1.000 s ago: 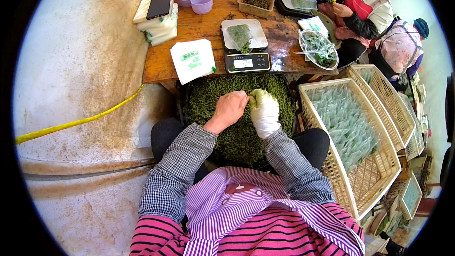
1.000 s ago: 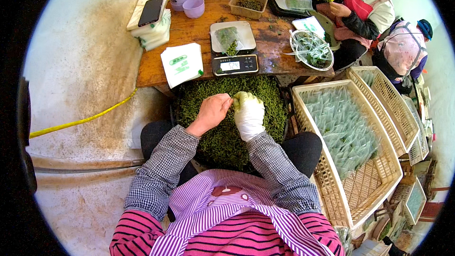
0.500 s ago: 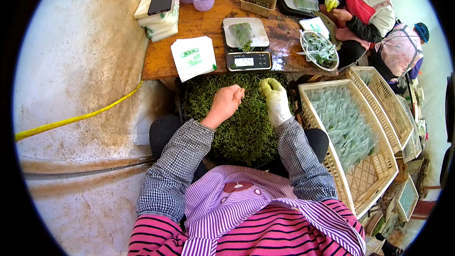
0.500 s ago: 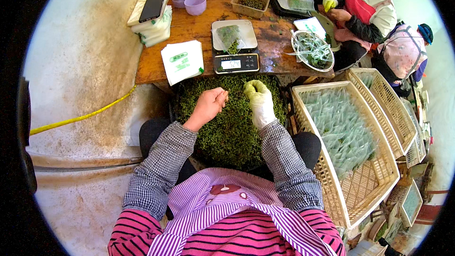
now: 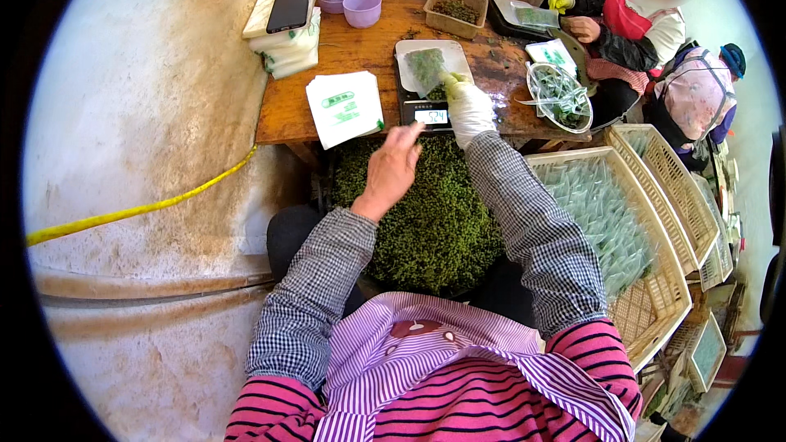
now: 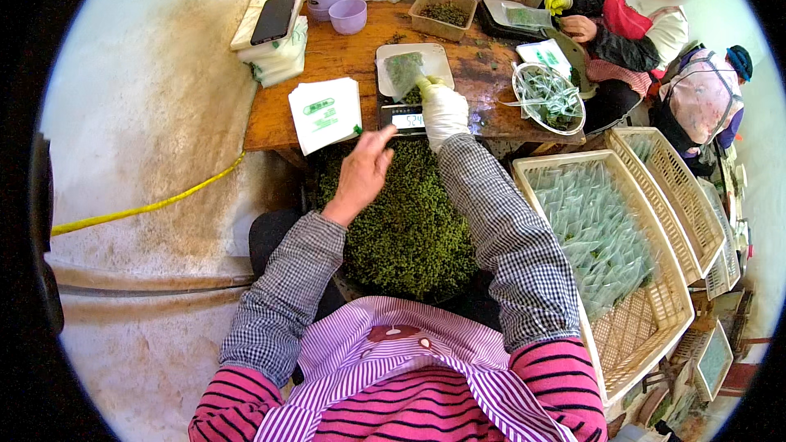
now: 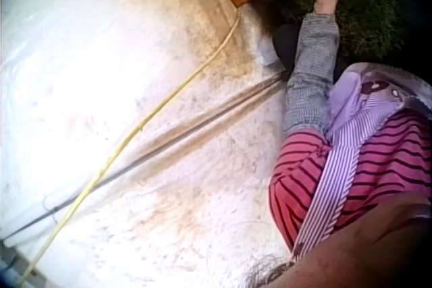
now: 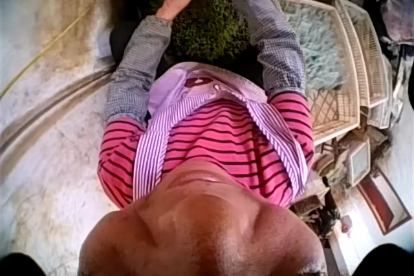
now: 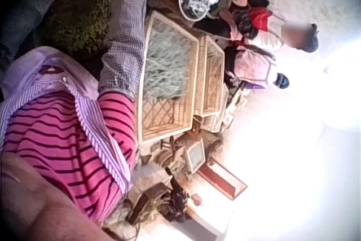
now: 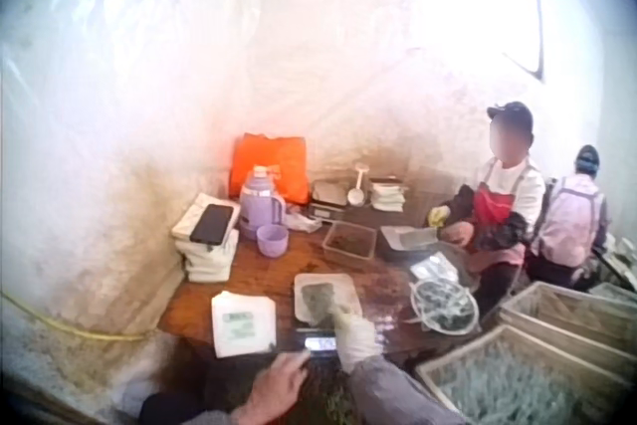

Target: The person scoops green buds from a large bowl into small plastic bags, weighs each bag on a digital scale, and places the filled bags into a basket. The process is repeated continuously with other workers visible in the background.

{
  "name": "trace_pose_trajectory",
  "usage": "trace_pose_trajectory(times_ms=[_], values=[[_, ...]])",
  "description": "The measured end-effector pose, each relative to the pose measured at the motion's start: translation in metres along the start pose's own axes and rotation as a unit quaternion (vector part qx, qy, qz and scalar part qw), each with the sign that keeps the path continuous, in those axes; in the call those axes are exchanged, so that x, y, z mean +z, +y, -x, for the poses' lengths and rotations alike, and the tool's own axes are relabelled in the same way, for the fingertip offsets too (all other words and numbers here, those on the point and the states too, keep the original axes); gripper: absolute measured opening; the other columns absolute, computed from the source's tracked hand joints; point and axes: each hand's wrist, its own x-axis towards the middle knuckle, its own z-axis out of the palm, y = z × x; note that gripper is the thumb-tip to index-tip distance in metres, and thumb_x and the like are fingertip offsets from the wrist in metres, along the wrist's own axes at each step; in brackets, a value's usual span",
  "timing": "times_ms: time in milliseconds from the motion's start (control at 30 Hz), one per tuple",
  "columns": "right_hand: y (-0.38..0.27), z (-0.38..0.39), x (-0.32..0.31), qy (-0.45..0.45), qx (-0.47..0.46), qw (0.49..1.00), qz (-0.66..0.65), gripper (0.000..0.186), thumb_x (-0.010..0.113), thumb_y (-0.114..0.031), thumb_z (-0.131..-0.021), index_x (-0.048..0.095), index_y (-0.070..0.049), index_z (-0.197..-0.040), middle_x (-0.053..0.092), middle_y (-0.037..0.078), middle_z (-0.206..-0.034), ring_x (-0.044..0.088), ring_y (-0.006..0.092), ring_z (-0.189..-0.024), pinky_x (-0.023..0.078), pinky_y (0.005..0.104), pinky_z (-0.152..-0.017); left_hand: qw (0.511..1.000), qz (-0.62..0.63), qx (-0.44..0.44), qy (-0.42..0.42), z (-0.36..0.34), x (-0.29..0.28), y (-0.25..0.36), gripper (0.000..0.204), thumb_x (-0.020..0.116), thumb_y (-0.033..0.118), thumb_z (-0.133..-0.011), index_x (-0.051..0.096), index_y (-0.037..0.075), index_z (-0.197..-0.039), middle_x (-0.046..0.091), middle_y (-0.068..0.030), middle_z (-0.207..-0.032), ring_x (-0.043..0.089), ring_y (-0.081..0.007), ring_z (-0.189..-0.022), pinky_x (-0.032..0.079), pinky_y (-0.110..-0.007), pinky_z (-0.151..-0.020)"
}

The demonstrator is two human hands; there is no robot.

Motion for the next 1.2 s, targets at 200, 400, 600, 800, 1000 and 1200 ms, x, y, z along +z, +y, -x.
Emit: trace_pose_trajectory(times_ms=[200,400,600,800,1000,1200], values=[[-0.04,0.03,-0.073,-0.02,-0.042,0.998,0.038,0.016,0.057,-0.011,-0.084,0.067,-0.009,-0.096,0.066,0.013,-0.085,0.065,0.029,-0.08,0.052,0.038,-0.072,0.973,0.119,0.124,0.155,-0.022,-0.007,0.017,0.051,0.058,0.006,-0.09,0.042,0.01,-0.138,0.049,-0.0132,-0.131,0.044,-0.0297,-0.127,0.041,-0.039,-0.103],[-0.04,0.091,-0.098,-0.119,-0.017,0.992,-0.047,0.023,0.058,-0.008,-0.076,0.071,-0.011,-0.095,0.068,0.012,-0.097,0.064,0.0308,-0.087,0.051,0.0401,-0.078,0.951,0.289,0.02,0.11,0.01,0.037,0.013,0.02,0.058,0.018,-0.094,0.066,0.004,-0.107,0.066,-0.0071,-0.107,0.062,-0.018,-0.098,0.049,-0.03,-0.086],[-0.049,0.128,-0.11,-0.111,-0.108,0.979,0.134,0.027,0.06,-0.005,-0.076,0.069,-0.015,-0.099,0.064,0.006,-0.109,0.049,0.0281,-0.118,0.027,0.0519,-0.104,0.949,0.292,0.006,0.116,0.028,0.058,0.015,0.018,0.057,0.016,-0.095,0.067,0.005,-0.104,0.067,-0.0067,-0.101,0.062,-0.0181,-0.096,0.048,-0.029,-0.086],[-0.043,0.141,-0.112,-0.161,-0.074,0.981,0.074,0.047,0.063,-0.014,-0.074,0.059,-0.011,-0.121,0.056,0.013,-0.128,0.039,0.0379,-0.13,0.022,0.0674,-0.101,0.953,0.275,-0.034,0.127,0.029,0.057,0.03,0.018,0.054,0.016,-0.096,0.067,0.005,-0.099,0.066,-0.0057,-0.097,0.061,-0.0173,-0.095,0.049,-0.032,-0.085],[-0.054,0.124,-0.117,-0.46,0.045,0.867,0.186,0.051,0.064,-0.031,-0.082,0.054,-0.018,-0.131,0.049,0.003,-0.139,0.033,0.029,-0.134,0.008,0.0725,-0.106,0.914,0.398,-0.062,0.056,0.029,0.064,0.081,0.019,0.052,0.015,-0.098,0.061,0.001,-0.089,0.062,-0.0025,-0.087,0.053,-0.0094,-0.077,0.045,-0.027,-0.072],[-0.022,0.17,-0.186,-0.212,-0.02,0.966,0.143,0.041,0.063,-0.031,-0.083,0.062,-0.021,-0.122,0.056,0.008,-0.127,0.038,0.0337,-0.13,0.007,0.0779,-0.101,0.885,0.461,-0.051,0.036,0.033,0.077,0.131,0.02,0.053,0.018,-0.098,0.063,0.002,-0.09,0.064,-0.0019,-0.088,0.056,-0.01,-0.081,0.045,-0.025,-0.077]])
